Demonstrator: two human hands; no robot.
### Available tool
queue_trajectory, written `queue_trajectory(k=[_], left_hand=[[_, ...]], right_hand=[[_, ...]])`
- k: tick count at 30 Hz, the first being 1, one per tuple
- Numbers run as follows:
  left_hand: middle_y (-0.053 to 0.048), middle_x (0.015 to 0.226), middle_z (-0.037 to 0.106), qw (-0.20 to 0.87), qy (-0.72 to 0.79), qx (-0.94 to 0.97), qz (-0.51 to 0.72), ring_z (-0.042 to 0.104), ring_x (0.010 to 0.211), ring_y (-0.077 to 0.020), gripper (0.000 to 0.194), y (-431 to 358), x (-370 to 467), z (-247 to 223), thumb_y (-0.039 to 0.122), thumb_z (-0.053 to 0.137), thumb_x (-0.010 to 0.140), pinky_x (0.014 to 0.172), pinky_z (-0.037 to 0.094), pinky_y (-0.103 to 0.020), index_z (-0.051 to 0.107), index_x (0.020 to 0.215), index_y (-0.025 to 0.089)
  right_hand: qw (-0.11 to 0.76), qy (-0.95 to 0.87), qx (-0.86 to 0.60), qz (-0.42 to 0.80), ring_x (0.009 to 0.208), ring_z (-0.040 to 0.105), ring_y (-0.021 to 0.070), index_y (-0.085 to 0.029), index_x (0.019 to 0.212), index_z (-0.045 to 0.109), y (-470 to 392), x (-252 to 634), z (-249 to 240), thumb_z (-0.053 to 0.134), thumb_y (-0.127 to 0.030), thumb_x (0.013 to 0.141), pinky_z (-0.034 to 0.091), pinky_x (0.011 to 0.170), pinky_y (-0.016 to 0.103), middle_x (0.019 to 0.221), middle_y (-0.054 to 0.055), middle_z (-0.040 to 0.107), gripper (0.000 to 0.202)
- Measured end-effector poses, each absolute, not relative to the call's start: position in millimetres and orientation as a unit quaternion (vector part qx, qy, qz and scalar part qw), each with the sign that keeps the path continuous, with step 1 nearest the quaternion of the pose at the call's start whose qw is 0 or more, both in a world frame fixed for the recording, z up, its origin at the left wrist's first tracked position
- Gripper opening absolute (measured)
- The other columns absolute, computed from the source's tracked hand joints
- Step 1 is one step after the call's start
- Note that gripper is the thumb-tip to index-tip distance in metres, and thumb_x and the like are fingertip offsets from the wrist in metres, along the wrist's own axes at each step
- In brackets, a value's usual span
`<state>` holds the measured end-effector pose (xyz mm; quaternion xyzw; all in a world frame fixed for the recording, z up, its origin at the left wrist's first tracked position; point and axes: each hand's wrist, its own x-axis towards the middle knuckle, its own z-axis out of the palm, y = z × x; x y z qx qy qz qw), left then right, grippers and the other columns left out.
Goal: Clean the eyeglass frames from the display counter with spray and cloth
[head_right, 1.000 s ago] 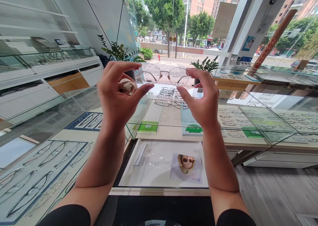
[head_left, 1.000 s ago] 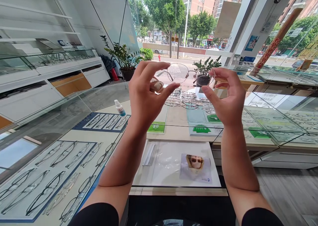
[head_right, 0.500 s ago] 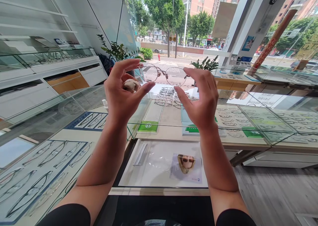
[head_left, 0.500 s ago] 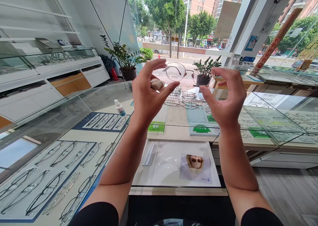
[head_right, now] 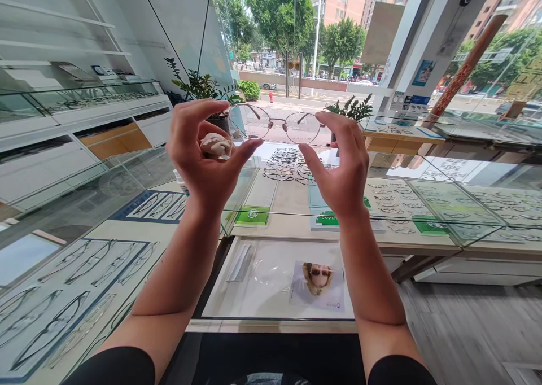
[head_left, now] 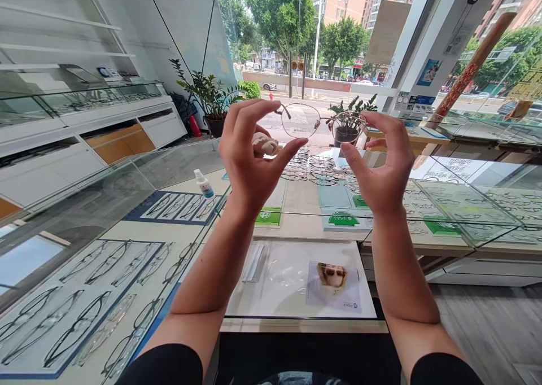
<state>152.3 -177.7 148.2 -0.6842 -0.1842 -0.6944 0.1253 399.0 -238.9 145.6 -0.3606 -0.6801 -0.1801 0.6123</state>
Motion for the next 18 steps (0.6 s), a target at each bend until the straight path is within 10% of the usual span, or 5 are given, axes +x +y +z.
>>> queue_trajectory(k=[18], left_hand=[[-0.009,0.137,0.068,0.124,-0.167,-0.674,-0.709,0.072,0.121,-0.0331,0.070,-169,155,143,0.068,0.090,0.087,0.082,0.063,-0.042,0.066,0.145,0.038]], right_hand=[[0.648,-0.664,-0.347,-0.136,0.126,0.073,0.0336,-0.039,0.141,0.066,-243,393,147,0.074,-0.045,0.104,0.066,0.094,0.052,0.141,0.008,0.071,0.039]])
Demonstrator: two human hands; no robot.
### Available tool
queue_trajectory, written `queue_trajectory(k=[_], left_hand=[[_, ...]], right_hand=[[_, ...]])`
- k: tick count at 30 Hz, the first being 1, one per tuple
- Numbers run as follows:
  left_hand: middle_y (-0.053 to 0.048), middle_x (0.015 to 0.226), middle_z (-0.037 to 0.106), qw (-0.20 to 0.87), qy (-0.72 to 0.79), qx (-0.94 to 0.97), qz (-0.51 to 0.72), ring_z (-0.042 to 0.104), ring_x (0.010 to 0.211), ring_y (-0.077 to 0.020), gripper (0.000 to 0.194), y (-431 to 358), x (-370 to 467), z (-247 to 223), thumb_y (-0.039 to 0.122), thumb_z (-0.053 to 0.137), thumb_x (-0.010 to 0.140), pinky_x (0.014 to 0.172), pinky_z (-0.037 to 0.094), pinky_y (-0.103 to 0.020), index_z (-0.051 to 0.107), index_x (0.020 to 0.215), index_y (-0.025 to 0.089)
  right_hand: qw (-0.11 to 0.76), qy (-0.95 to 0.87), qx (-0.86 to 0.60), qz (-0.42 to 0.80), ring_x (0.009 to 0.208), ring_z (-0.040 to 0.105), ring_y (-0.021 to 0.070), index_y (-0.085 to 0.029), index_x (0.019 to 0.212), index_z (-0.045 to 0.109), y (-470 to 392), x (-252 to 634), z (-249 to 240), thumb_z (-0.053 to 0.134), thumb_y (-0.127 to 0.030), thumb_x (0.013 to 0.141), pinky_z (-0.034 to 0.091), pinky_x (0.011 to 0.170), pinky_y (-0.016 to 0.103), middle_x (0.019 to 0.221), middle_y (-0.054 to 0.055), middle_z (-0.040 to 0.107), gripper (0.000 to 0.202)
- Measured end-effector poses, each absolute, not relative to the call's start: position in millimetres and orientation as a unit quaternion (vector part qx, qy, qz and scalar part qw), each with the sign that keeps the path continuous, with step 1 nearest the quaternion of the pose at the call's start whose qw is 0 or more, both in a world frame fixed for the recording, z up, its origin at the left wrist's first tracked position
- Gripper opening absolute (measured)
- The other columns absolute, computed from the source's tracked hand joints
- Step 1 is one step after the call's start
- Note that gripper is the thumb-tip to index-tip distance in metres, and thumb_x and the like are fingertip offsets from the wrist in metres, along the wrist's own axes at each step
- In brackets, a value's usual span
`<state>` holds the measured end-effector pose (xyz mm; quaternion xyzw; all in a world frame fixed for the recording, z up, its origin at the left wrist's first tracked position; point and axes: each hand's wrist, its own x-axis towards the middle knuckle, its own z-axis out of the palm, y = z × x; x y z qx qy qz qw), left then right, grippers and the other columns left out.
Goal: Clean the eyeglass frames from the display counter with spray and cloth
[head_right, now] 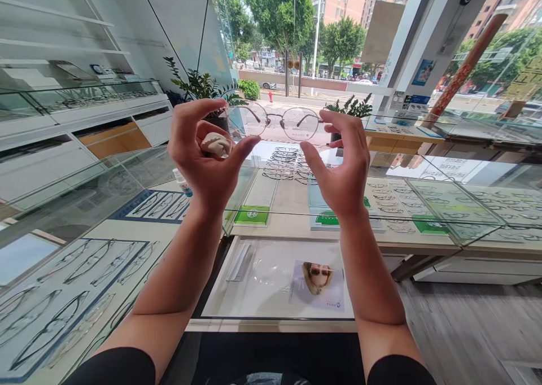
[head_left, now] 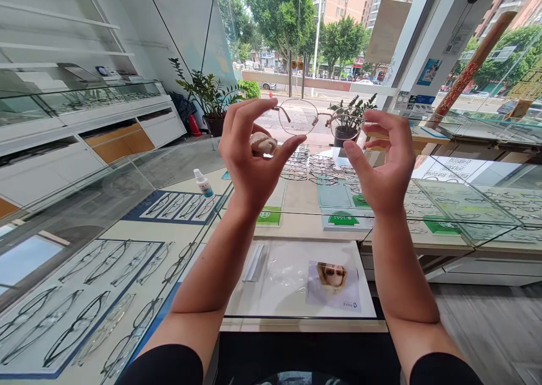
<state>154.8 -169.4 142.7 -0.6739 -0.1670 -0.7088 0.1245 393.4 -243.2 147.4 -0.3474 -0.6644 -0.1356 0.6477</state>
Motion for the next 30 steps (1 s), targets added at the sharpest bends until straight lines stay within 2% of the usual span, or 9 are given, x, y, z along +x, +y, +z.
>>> queue_trajectory(k=[5,7,10,14,16,19,24,30], left_hand=[[-0.007,0.135,0.072,0.135,-0.196,-0.668,-0.705,0.076,0.099,-0.0251,0.065,-167.0,155.5,140.3,0.067,0.085,0.092,0.072,0.060,-0.037,0.064,0.146,0.039],[-0.007,0.136,0.073,0.141,-0.204,-0.669,-0.701,0.077,0.097,-0.0245,0.064,-167.8,155.9,139.8,0.067,0.084,0.093,0.070,0.060,-0.036,0.063,0.147,0.038],[-0.008,0.140,0.072,0.148,-0.202,-0.671,-0.698,0.078,0.105,-0.0270,0.066,-167.5,156.0,140.0,0.067,0.083,0.094,0.073,0.063,-0.037,0.062,0.149,0.039],[-0.010,0.144,0.071,0.175,-0.197,-0.668,-0.695,0.075,0.125,-0.0329,0.068,-163.9,155.5,140.9,0.067,0.080,0.096,0.076,0.066,-0.040,0.059,0.154,0.039],[-0.010,0.144,0.071,0.178,-0.191,-0.667,-0.698,0.074,0.129,-0.0344,0.067,-162.6,155.0,141.2,0.067,0.080,0.096,0.077,0.067,-0.040,0.059,0.154,0.039],[-0.010,0.143,0.072,0.156,-0.179,-0.669,-0.704,0.077,0.120,-0.0331,0.067,-163.0,154.1,141.4,0.068,0.083,0.093,0.076,0.066,-0.041,0.063,0.150,0.039],[-0.008,0.136,0.075,0.131,-0.195,-0.682,-0.693,0.078,0.098,-0.0264,0.066,-168.4,153.0,142.0,0.072,0.085,0.090,0.071,0.064,-0.039,0.067,0.145,0.039],[-0.007,0.137,0.076,0.092,-0.193,-0.698,-0.683,0.074,0.084,-0.0212,0.063,-169.0,152.1,142.8,0.067,0.086,0.091,0.068,0.060,-0.038,0.068,0.144,0.039]], right_hand=[[0.684,-0.646,-0.326,-0.097,0.123,0.075,0.0284,-0.034,0.132,0.071,-237.9,396.2,147.2,0.066,-0.044,0.107,0.067,0.089,0.046,0.133,0.008,0.075,0.027],[0.704,-0.637,-0.304,-0.076,0.118,0.076,0.0263,-0.030,0.125,0.074,-235.9,397.7,147.5,0.066,-0.041,0.107,0.065,0.087,0.043,0.127,0.008,0.076,0.023],[0.721,-0.627,-0.291,-0.051,0.112,0.076,0.0243,-0.030,0.120,0.076,-234.3,399.1,147.7,0.066,-0.041,0.107,0.064,0.084,0.041,0.121,0.005,0.076,0.020],[0.724,-0.628,-0.283,-0.022,0.120,0.075,0.0273,-0.031,0.119,0.077,-235.0,399.4,147.6,0.070,-0.047,0.105,0.066,0.089,0.045,0.121,0.005,0.073,0.022],[0.728,-0.626,-0.279,-0.009,0.122,0.074,0.0279,-0.032,0.117,0.077,-236.4,398.9,148.0,0.072,-0.048,0.104,0.067,0.092,0.046,0.121,0.005,0.073,0.022],[0.729,-0.619,-0.292,0.009,0.118,0.074,0.0278,-0.032,0.114,0.077,-238.3,398.0,148.5,0.073,-0.047,0.103,0.068,0.094,0.049,0.120,0.005,0.073,0.020],[0.718,-0.618,-0.317,0.036,0.122,0.074,0.0311,-0.032,0.117,0.073,-236.1,399.2,148.0,0.069,-0.055,0.103,0.068,0.099,0.054,0.117,0.006,0.075,0.027],[0.715,-0.625,-0.303,0.074,0.120,0.079,0.0298,-0.031,0.117,0.070,-238.5,398.0,150.2,0.067,-0.050,0.104,0.068,0.089,0.047,0.117,0.005,0.078,0.024]])
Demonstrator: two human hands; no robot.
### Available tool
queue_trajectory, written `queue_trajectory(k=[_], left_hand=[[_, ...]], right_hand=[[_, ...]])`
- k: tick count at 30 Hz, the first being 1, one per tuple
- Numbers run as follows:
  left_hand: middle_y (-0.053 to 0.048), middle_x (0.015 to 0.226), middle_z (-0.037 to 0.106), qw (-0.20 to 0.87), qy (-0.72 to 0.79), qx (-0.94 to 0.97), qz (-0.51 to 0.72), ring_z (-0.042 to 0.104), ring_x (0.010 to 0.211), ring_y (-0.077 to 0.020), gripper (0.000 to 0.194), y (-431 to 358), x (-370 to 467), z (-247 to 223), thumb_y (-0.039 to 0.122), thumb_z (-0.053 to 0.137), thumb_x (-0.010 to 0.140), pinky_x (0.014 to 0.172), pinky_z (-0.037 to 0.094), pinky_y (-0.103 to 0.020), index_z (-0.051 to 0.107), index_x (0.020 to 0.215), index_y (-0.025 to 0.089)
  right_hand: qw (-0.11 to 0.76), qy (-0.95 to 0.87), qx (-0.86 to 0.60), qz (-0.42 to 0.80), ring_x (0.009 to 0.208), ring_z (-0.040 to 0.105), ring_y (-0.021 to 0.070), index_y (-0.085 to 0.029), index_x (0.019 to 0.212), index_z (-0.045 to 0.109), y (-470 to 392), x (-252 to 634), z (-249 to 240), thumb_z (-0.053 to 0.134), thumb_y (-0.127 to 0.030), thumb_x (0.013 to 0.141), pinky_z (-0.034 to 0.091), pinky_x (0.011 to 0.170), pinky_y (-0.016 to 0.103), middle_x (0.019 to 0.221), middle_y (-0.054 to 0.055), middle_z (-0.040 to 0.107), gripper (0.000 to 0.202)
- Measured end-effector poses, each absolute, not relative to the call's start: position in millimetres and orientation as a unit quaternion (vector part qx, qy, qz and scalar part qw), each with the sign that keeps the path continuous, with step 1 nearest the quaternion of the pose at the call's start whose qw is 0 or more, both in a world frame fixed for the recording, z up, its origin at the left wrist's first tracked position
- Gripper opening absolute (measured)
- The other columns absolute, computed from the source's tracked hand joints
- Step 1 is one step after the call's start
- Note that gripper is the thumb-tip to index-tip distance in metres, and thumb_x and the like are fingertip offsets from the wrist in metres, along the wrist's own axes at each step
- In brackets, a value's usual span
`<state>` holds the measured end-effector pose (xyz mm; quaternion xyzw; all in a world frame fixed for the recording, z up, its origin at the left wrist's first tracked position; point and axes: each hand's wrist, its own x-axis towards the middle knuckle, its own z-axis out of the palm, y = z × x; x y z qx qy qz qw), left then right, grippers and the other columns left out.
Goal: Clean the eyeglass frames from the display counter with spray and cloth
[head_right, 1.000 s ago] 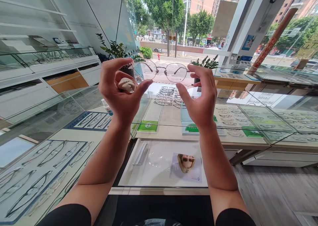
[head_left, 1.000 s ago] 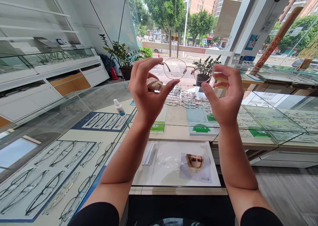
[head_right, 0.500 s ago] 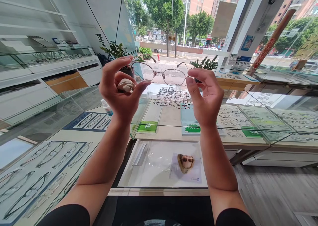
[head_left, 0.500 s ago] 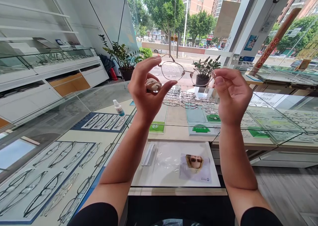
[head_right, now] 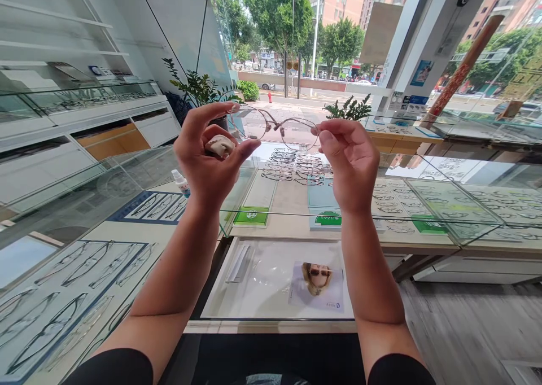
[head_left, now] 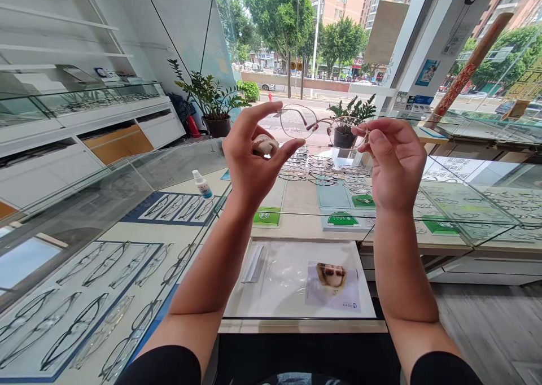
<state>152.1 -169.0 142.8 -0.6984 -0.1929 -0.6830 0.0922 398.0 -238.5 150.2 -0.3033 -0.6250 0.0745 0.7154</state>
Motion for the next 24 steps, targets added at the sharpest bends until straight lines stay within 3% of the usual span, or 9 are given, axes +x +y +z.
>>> queue_trajectory(k=[12,21,24], left_hand=[[-0.008,0.150,0.075,0.036,-0.205,-0.717,-0.666,0.075,0.090,-0.0212,0.069,-169,155,138,0.069,0.085,0.091,0.071,0.060,-0.036,0.065,0.150,0.040],[-0.011,0.144,0.077,0.047,-0.210,-0.695,-0.686,0.075,0.134,-0.0333,0.070,-162,163,133,0.068,0.086,0.092,0.075,0.061,-0.032,0.064,0.150,0.036],[-0.011,0.144,0.076,0.044,-0.206,-0.697,-0.685,0.073,0.138,-0.0354,0.073,-160,163,132,0.066,0.088,0.091,0.075,0.062,-0.033,0.061,0.152,0.037]], right_hand=[[0.704,-0.634,-0.312,0.078,0.123,0.082,0.0319,-0.034,0.132,0.072,-236,401,146,0.072,-0.059,0.102,0.070,0.088,0.049,0.119,0.006,0.081,0.039],[0.698,-0.642,-0.302,0.101,0.127,0.080,0.0323,-0.038,0.137,0.071,-230,397,142,0.070,-0.054,0.104,0.072,0.092,0.052,0.123,0.006,0.080,0.037],[0.683,-0.649,-0.322,0.092,0.127,0.080,0.0309,-0.038,0.140,0.070,-229,395,142,0.071,-0.053,0.104,0.072,0.092,0.049,0.122,0.005,0.080,0.039]])
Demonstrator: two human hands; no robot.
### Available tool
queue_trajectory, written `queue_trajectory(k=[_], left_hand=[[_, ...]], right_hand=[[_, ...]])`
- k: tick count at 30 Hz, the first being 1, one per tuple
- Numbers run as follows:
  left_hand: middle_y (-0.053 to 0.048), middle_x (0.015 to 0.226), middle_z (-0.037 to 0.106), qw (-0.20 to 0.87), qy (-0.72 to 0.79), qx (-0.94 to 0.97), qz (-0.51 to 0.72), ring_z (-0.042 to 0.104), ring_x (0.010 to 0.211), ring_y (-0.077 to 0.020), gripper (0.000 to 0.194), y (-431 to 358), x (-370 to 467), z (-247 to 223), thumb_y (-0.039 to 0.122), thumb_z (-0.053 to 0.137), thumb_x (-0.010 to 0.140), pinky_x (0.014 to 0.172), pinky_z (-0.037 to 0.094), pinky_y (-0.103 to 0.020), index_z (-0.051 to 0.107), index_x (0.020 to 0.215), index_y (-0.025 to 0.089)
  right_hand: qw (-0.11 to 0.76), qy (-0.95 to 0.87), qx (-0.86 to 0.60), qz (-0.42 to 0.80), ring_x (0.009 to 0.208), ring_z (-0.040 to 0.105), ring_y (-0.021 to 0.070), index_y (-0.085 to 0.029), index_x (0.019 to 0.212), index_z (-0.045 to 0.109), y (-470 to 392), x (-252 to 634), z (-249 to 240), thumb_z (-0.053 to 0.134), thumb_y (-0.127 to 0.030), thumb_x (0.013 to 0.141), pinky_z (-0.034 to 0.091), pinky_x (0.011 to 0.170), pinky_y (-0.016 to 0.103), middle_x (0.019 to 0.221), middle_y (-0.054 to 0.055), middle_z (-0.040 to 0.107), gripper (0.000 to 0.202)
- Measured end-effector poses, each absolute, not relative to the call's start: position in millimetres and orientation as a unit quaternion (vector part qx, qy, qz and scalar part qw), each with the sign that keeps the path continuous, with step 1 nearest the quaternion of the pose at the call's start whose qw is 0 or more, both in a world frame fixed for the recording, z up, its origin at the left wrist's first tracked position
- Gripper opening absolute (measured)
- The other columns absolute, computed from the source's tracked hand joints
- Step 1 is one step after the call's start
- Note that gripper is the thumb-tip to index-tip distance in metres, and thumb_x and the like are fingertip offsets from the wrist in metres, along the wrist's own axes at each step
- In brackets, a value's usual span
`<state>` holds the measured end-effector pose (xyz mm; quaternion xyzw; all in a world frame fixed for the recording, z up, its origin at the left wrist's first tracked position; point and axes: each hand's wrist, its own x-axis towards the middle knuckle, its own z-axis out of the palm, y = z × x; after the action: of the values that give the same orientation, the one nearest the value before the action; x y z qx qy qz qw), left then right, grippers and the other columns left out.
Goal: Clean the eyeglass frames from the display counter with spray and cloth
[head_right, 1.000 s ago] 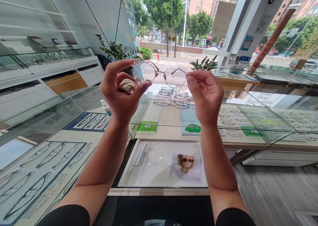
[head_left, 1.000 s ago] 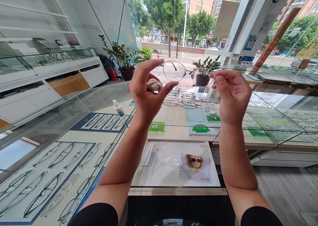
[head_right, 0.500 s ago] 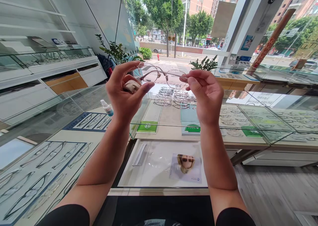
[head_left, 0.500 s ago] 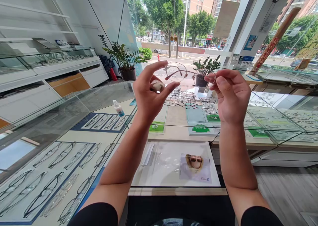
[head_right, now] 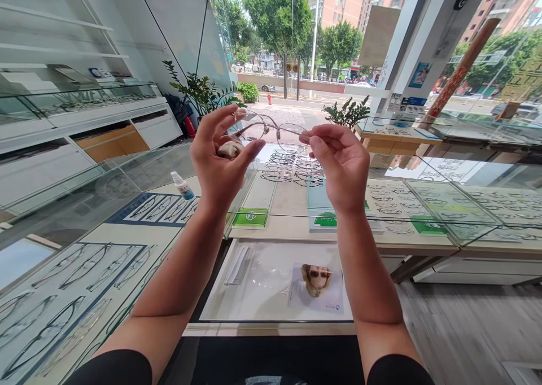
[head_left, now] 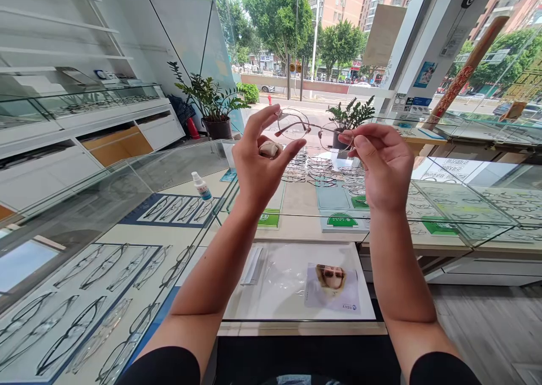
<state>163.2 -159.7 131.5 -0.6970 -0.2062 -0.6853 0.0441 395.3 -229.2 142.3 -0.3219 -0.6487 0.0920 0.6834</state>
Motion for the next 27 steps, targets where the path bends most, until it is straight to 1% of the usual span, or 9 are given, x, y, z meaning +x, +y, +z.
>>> queue_trajectory(k=[2,5,8,11,16,19,22,24,27], left_hand=[[-0.011,0.145,0.075,0.048,-0.202,-0.696,-0.688,0.075,0.133,-0.0352,0.074,-159,163,131,0.064,0.089,0.091,0.075,0.063,-0.034,0.060,0.153,0.038],[-0.012,0.145,0.075,0.052,-0.197,-0.693,-0.692,0.079,0.122,-0.0336,0.072,-158,163,130,0.063,0.087,0.093,0.074,0.064,-0.035,0.060,0.153,0.037],[-0.012,0.140,0.077,0.055,-0.191,-0.693,-0.693,0.081,0.113,-0.0316,0.072,-159,163,131,0.065,0.084,0.095,0.072,0.065,-0.037,0.058,0.156,0.037],[-0.011,0.134,0.080,0.065,-0.192,-0.695,-0.690,0.082,0.105,-0.0291,0.073,-159,164,132,0.065,0.082,0.097,0.071,0.065,-0.037,0.055,0.158,0.038],[-0.010,0.128,0.082,0.053,-0.194,-0.703,-0.682,0.082,0.109,-0.0274,0.066,-166,163,136,0.057,0.082,0.099,0.070,0.065,-0.035,0.056,0.156,0.035],[-0.010,0.126,0.083,0.028,-0.191,-0.719,-0.668,0.082,0.106,-0.0258,0.063,-174,164,139,0.051,0.085,0.096,0.068,0.064,-0.034,0.060,0.152,0.032],[-0.008,0.121,0.084,-0.003,-0.187,-0.744,-0.641,0.080,0.087,-0.0208,0.064,-182,164,142,0.047,0.088,0.092,0.063,0.062,-0.032,0.064,0.149,0.031],[-0.007,0.120,0.085,-0.020,-0.182,-0.762,-0.620,0.076,0.076,-0.0174,0.064,-186,164,143,0.045,0.089,0.090,0.059,0.060,-0.032,0.065,0.148,0.032],[-0.006,0.119,0.085,-0.035,-0.176,-0.783,-0.595,0.073,0.071,-0.0159,0.064,-190,165,144,0.043,0.089,0.090,0.057,0.059,-0.031,0.066,0.149,0.032]], right_hand=[[0.680,-0.653,-0.322,0.090,0.124,0.081,0.0294,-0.037,0.137,0.071,-228,396,142,0.068,-0.052,0.106,0.072,0.091,0.048,0.121,0.005,0.080,0.034],[0.679,-0.658,-0.312,0.093,0.119,0.081,0.0280,-0.036,0.131,0.073,-225,399,140,0.067,-0.047,0.106,0.072,0.094,0.050,0.120,0.004,0.081,0.027],[0.671,-0.665,-0.316,0.087,0.121,0.080,0.0274,-0.037,0.133,0.072,-220,403,138,0.068,-0.045,0.106,0.071,0.100,0.051,0.120,0.004,0.081,0.028],[0.665,-0.668,-0.319,0.099,0.123,0.080,0.0270,-0.035,0.132,0.072,-219,404,138,0.070,-0.044,0.105,0.070,0.101,0.049,0.120,0.005,0.080,0.028],[0.650,-0.672,-0.321,0.154,0.114,0.081,0.0249,-0.029,0.119,0.074,-222,401,139,0.077,-0.039,0.099,0.068,0.098,0.044,0.114,0.005,0.082,0.022],[0.644,-0.671,-0.332,0.160,0.114,0.080,0.0231,-0.029,0.116,0.076,-228,398,143,0.077,-0.035,0.098,0.066,0.100,0.042,0.115,0.004,0.083,0.019],[0.631,-0.679,-0.340,0.158,0.116,0.079,0.0222,-0.030,0.115,0.077,-234,395,147,0.075,-0.038,0.100,0.065,0.103,0.042,0.118,0.003,0.084,0.017],[0.614,-0.690,-0.343,0.171,0.113,0.079,0.0221,-0.030,0.110,0.080,-237,394,150,0.076,-0.041,0.100,0.065,0.103,0.042,0.116,0.003,0.084,0.015],[0.581,-0.707,-0.338,0.219,0.102,0.078,0.0218,-0.029,0.102,0.083,-239,394,150,0.081,-0.046,0.098,0.065,0.096,0.042,0.106,0.003,0.085,0.017]])
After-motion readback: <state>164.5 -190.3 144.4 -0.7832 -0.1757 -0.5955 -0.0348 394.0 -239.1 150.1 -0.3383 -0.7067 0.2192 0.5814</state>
